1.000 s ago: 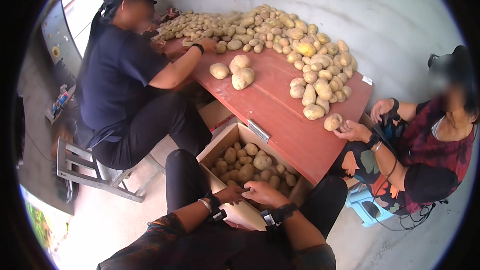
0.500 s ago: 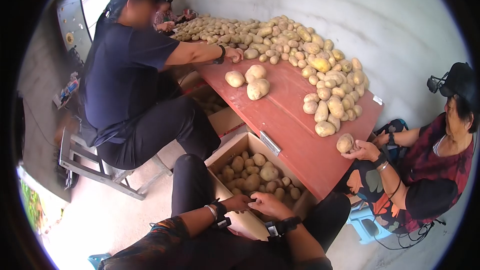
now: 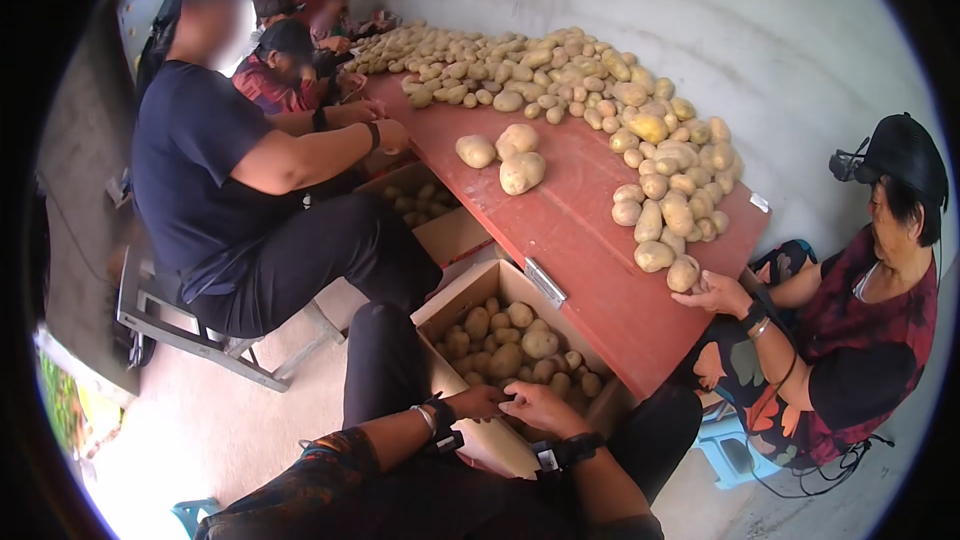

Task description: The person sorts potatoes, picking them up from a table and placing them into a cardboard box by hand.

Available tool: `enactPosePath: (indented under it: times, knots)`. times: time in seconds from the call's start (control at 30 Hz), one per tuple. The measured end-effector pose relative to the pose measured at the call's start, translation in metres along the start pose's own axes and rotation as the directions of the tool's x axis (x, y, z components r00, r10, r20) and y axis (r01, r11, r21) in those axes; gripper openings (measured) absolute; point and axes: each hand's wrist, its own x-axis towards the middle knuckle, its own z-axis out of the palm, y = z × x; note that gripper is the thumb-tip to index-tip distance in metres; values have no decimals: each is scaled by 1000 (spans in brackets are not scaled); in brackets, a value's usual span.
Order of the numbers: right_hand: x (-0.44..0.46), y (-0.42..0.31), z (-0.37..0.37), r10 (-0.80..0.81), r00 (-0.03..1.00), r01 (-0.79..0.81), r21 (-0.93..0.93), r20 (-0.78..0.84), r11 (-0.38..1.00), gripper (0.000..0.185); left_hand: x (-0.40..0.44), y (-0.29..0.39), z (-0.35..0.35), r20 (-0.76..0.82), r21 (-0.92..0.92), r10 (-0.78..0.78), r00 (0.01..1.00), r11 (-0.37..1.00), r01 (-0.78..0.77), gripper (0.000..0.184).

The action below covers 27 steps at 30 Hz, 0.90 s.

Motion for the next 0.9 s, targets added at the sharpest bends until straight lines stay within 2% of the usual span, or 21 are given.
enactPosePath:
  times: [0.13,0.2,0.3,0.43,0.5,0.57,0.77,0.83,0.9]
  knots:
    - [0,-8,-4,20,998,-22,40,51,999,36,-8,13,-2,-45,6,33,998,999,-33,26]
    - [0,-9,-4,44,999,-44,8,25,999,36,-8,19,-4,35,91,-92,995,992,88,31]
    - [0,-8,-3,53,998,-54,16,30,998,35,-8,22,-4,37,131,-105,994,986,99,30]
    - [-2,-14,-5,86,996,-86,17,36,996,35,-4,14,-2,61,129,-90,994,988,82,29]
    - [-3,-13,-4,90,996,-91,48,29,995,34,-4,8,-1,-15,52,68,998,996,-67,27]
    - [-1,6,3,-4,1000,7,103,-30,995,37,0,1,2,-28,39,87,996,996,-86,28]
    - [-3,-12,-3,14,1000,-13,69,-15,998,36,-8,13,0,-34,40,17,999,999,-15,27]
    - [-6,-24,-6,100,994,-100,5,40,995,36,-8,15,2,-50,38,-6,999,999,8,27]
    - [-4,-19,-4,83,995,-84,17,48,996,37,-8,15,2,-33,58,0,999,998,2,26]
